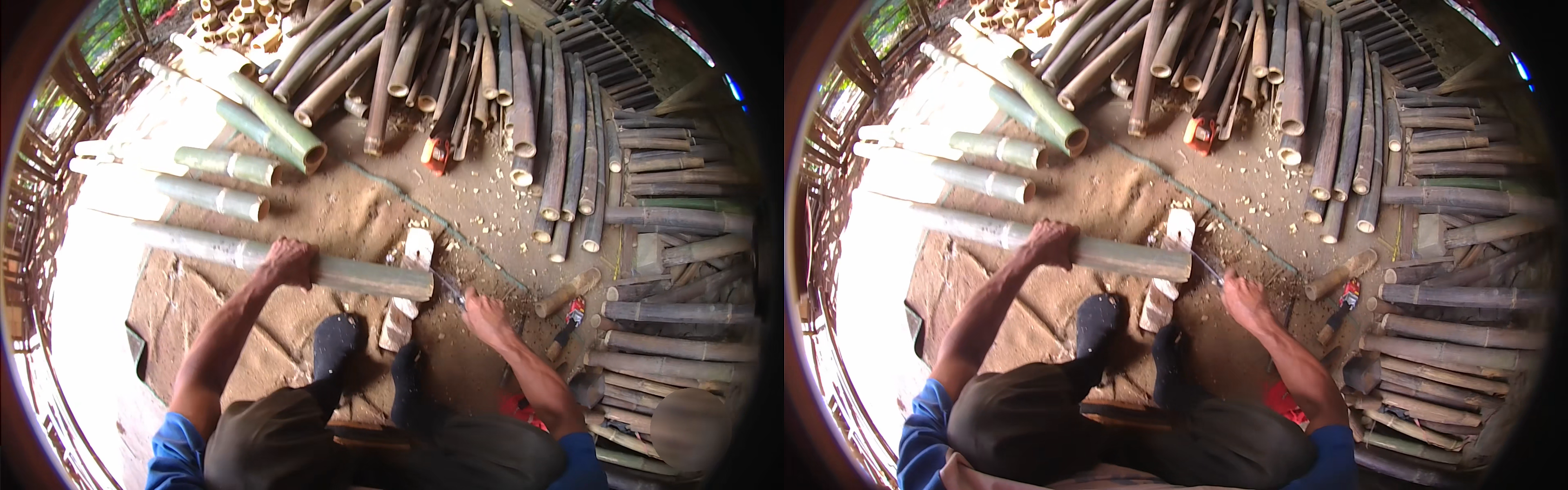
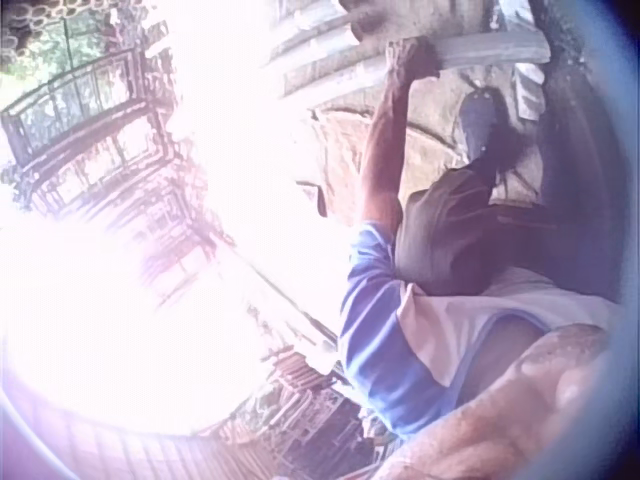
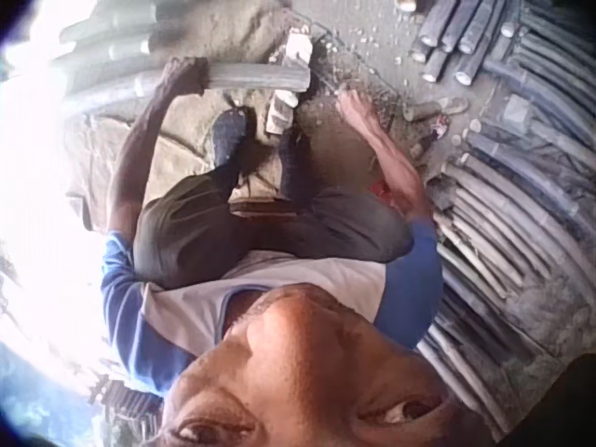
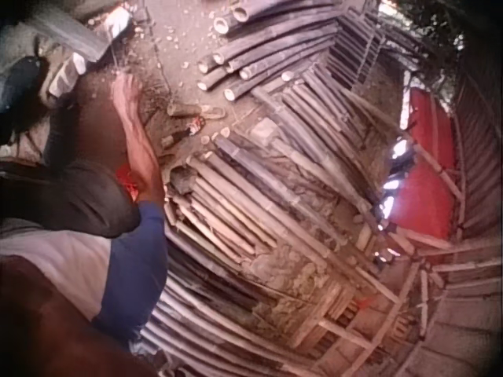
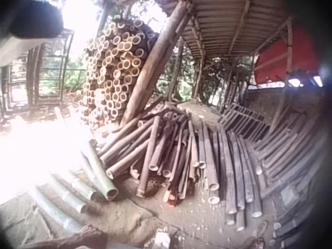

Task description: The person cuts a bamboo pole using a saw, rotating the pole by hand to cut around the circumference.

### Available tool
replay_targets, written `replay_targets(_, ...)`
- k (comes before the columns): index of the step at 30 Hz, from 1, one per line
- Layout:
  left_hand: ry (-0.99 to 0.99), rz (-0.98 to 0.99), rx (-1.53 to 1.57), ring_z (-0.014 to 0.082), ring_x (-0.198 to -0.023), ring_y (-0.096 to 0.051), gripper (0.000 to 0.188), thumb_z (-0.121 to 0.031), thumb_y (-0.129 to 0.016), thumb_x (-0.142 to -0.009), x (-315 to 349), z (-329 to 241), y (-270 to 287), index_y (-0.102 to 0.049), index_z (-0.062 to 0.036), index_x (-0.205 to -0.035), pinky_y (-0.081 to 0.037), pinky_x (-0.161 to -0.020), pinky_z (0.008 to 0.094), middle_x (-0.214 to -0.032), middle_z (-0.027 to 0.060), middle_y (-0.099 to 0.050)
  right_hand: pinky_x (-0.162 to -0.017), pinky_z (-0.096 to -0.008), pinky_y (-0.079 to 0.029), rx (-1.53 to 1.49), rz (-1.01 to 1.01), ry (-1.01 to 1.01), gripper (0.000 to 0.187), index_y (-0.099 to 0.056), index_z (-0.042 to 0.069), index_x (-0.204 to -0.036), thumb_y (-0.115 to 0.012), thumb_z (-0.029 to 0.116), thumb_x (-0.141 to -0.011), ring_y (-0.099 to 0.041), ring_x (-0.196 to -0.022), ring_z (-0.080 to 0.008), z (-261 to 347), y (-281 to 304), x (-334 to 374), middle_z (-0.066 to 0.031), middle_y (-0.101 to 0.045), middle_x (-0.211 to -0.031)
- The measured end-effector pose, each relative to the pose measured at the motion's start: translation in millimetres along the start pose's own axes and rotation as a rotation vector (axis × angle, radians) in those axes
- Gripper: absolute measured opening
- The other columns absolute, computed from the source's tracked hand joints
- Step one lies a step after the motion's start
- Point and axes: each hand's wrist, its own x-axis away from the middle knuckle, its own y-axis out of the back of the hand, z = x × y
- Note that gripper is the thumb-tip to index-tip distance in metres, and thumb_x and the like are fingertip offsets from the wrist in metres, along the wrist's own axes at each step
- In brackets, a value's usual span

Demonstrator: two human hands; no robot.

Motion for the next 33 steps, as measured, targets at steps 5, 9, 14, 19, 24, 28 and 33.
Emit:
replay_targets(5, 0.015, -0.052, 0.09, 0.0323, -0.094, -0.076, 0.055, -0.031, -0.099, -0.054, 17.4, 4.9, 11.9, -0.072, -0.0128, -0.099, -0.058, -0.085, 0.048, -0.095, 0.009, -0.077, -0.066, -0.053, -0.063, -0.379, -0.05, -0.109, 0.034, -0.057, 0.0, -0.116, -0.073, 0.026, -0.099, -0.078, -0.082, -0.0445, 40.9, 76.4, -6.8, -0.0289, -0.076, -0.087)
replay_targets(9, 0.0, -0.096, 0.09, 0.032, -0.099, -0.075, 0.054, -0.027, -0.098, -0.056, 15.8, -6.2, 11.3, -0.073, -0.014, -0.102, -0.053, -0.096, 0.0474, -0.098, 0.0079, -0.077, -0.071, -0.0548, -0.062, -0.519, -0.369, 0.104, 0.038, -0.057, -0.003, -0.117, -0.074, 0.026, -0.099, -0.077, -0.082, -0.0478, 31.3, 52.1, -0.7, -0.027, -0.076, -0.089)
replay_targets(14, -0.004, -0.166, 0.082, 0.0324, -0.107, -0.072, 0.054, -0.025, -0.096, -0.054, 4.4, -9.5, 10.5, -0.071, -0.0137, -0.101, -0.051, -0.098, 0.0475, -0.103, 0.009, -0.075, -0.068, -0.0545, -0.061, -0.145, -0.064, 0.003, 0.04, -0.053, -0.003, -0.119, -0.074, 0.025, -0.099, -0.077, -0.081, -0.0464, -9.5, 28.7, -13.1, -0.0265, -0.076, -0.092)
replay_targets(19, 0.013, -0.193, 0.08, 0.0338, -0.108, -0.071, 0.059, -0.024, -0.094, -0.054, 22.8, -2.4, -6.9, -0.069, -0.0126, -0.106, -0.051, -0.099, 0.0472, -0.106, 0.0105, -0.074, -0.066, -0.0546, -0.06, -0.5, -0.318, 0.107, 0.037, -0.053, -0.002, -0.118, -0.074, 0.023, -0.1, -0.075, -0.078, -0.048, 52.1, 89.9, 4.4, -0.0271, -0.075, -0.088)
replay_targets(24, -0.022, -0.288, 0.068, 0.0343, -0.109, -0.071, 0.053, -0.021, -0.091, -0.058, 6.8, -10.4, -16.1, -0.068, -0.0119, -0.104, -0.05, -0.099, 0.0469, -0.105, 0.0115, -0.074, -0.061, -0.0519, -0.063, -0.143, 0.097, -0.096, 0.033, -0.061, -0.009, -0.121, -0.066, 0.011, -0.095, -0.078, -0.073, -0.0405, -31.2, -17.5, -5.9, -0.0303, -0.074, -0.081)
replay_targets(28, 0.026, -0.302, 0.069, 0.0348, -0.104, -0.07, 0.039, -0.013, -0.081, -0.068, 28.2, -10.0, -9.6, -0.067, -0.0113, -0.104, -0.049, -0.094, 0.048, -0.102, 0.012, -0.073, -0.071, -0.0561, -0.062, -0.317, 0.017, -0.045, 0.037, -0.059, -0.003, -0.115, -0.07, 0.028, -0.1, -0.077, -0.081, -0.0471, 24.3, 63.2, -3.3, -0.0301, -0.074, -0.087)
replay_targets(33, -0.009, -0.438, 0.079, 0.0346, -0.102, -0.069, 0.023, -0.013, -0.076, -0.082, 27.7, -10.1, -19.8, -0.067, -0.008, -0.102, -0.047, -0.094, 0.0491, -0.099, 0.014, -0.072, -0.059, -0.0446, -0.061, -0.479, -0.496, 0.216, 0.024, -0.061, 0.001, -0.106, -0.07, 0.023, -0.103, -0.077, -0.071, -0.0374, 46.5, 67.2, 10.4, -0.022, -0.071, -0.076)
